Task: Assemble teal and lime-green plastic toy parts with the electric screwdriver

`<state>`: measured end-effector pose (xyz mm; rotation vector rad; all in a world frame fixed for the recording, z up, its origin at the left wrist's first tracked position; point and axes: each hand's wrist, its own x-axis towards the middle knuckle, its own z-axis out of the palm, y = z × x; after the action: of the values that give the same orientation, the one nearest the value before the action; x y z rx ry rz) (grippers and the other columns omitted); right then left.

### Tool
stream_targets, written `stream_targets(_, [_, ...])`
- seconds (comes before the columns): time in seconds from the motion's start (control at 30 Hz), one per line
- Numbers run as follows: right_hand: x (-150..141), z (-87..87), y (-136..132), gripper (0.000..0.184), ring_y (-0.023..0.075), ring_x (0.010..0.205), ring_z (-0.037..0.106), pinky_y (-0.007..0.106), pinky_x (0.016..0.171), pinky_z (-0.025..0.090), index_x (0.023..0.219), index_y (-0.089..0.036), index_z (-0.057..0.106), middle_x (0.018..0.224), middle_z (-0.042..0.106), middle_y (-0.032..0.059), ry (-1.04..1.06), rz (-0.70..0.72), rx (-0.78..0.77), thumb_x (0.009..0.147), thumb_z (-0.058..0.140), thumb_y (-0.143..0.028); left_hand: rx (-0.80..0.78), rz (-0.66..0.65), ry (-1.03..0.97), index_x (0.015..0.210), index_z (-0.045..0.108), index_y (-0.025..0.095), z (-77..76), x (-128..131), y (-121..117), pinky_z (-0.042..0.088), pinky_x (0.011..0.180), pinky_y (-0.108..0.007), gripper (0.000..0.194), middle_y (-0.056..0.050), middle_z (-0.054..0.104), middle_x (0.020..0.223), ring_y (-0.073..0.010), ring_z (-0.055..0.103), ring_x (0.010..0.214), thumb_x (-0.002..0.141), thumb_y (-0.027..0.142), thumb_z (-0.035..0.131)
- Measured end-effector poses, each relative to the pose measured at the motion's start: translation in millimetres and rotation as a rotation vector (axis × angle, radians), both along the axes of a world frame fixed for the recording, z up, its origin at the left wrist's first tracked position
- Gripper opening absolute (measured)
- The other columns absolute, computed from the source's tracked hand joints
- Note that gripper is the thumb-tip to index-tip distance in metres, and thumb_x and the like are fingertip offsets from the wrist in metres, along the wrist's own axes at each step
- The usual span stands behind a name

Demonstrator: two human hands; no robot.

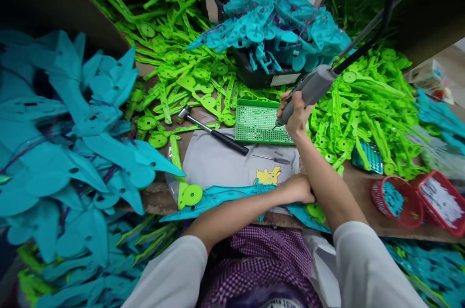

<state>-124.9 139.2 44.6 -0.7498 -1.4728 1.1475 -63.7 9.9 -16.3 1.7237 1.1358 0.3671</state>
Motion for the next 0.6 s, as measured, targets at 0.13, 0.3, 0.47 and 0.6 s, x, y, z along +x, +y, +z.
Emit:
stream_targets(0.13, [1,-3.5,2,0.048,0.0086,0.042,0.051,0.023,0.038,0.037,0.074,-0.022,0.059,0.053,0.045,-0.0056,0.014,-0.005,-0.013,0.079,0.046,-0.068,0.075,-0.023,0.103,0.1,0.069,0.009,3.4,-1,0,0.053,0.08,-0.033,0.033,-0.017,0.07,0.104,-0.0315,0.066,0.098,0.071,0.023,0.063])
stream_targets(0.3, [0,-5.2,3,0.048,0.0083,0.04,0.051,0.022,0.038,0.038,0.073,-0.022,0.057,0.052,0.046,-0.0057,0.018,0.01,-0.006,0.08,0.045,-0.068,0.09,-0.031,0.092,0.1,0.069,0.008,6.7,-2,0,0.053,0.078,-0.033,0.033,-0.018,0.07,0.105,-0.0319,0.066,0.097,0.072,0.024,0.063])
stream_targets(0.47, [2,-2.8,2,0.048,0.0086,0.042,0.053,0.022,0.038,0.039,0.077,-0.022,0.057,0.055,0.047,-0.0054,0.022,-0.009,-0.029,0.078,0.046,-0.069,0.078,-0.011,0.089,0.099,0.07,0.011,8.1,-3,0,0.052,0.079,-0.03,0.032,-0.015,0.071,0.105,-0.029,0.066,0.097,0.07,0.022,0.064])
stream_targets(0.6, [6,8.2,1,0.051,0.008,0.039,0.051,0.022,0.036,0.037,0.08,-0.022,0.058,0.053,0.045,-0.0069,0.118,-0.018,-0.045,0.075,0.05,-0.072,0.027,-0.003,0.131,0.099,0.07,0.011,11.6,-4,0,0.052,0.072,-0.03,0.033,-0.015,0.071,0.101,-0.0289,0.067,0.091,0.069,0.025,0.064])
